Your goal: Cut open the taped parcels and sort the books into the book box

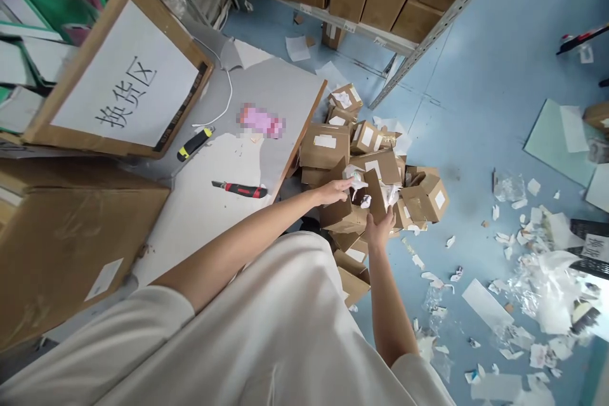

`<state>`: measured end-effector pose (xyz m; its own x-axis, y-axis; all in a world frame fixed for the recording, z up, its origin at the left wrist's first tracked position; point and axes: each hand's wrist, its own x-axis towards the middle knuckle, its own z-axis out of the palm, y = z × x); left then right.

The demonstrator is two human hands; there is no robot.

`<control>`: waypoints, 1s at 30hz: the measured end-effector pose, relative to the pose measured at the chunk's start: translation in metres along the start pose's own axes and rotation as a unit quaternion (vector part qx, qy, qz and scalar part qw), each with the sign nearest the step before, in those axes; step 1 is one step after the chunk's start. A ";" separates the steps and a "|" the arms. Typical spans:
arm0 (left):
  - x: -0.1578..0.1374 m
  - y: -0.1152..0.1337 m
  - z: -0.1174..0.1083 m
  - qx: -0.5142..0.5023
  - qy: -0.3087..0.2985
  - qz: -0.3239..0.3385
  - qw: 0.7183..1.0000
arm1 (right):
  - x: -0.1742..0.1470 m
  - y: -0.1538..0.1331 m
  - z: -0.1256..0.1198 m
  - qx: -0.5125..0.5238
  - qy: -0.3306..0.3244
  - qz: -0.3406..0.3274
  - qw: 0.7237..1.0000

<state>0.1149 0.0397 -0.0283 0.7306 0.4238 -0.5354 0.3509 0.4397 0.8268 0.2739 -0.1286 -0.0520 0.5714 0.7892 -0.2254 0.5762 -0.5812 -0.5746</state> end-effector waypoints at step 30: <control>-0.397 -0.153 0.047 -0.194 0.749 -0.131 0.620 | -0.052 -0.330 0.197 -0.047 -0.541 -0.559 0.626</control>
<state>-0.2012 -0.2330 0.0660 -0.7867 0.4300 -0.4429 -0.0376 0.6828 0.7296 -0.0612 0.0610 -0.0052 -0.9216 0.3559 -0.1547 0.3237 0.4853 -0.8122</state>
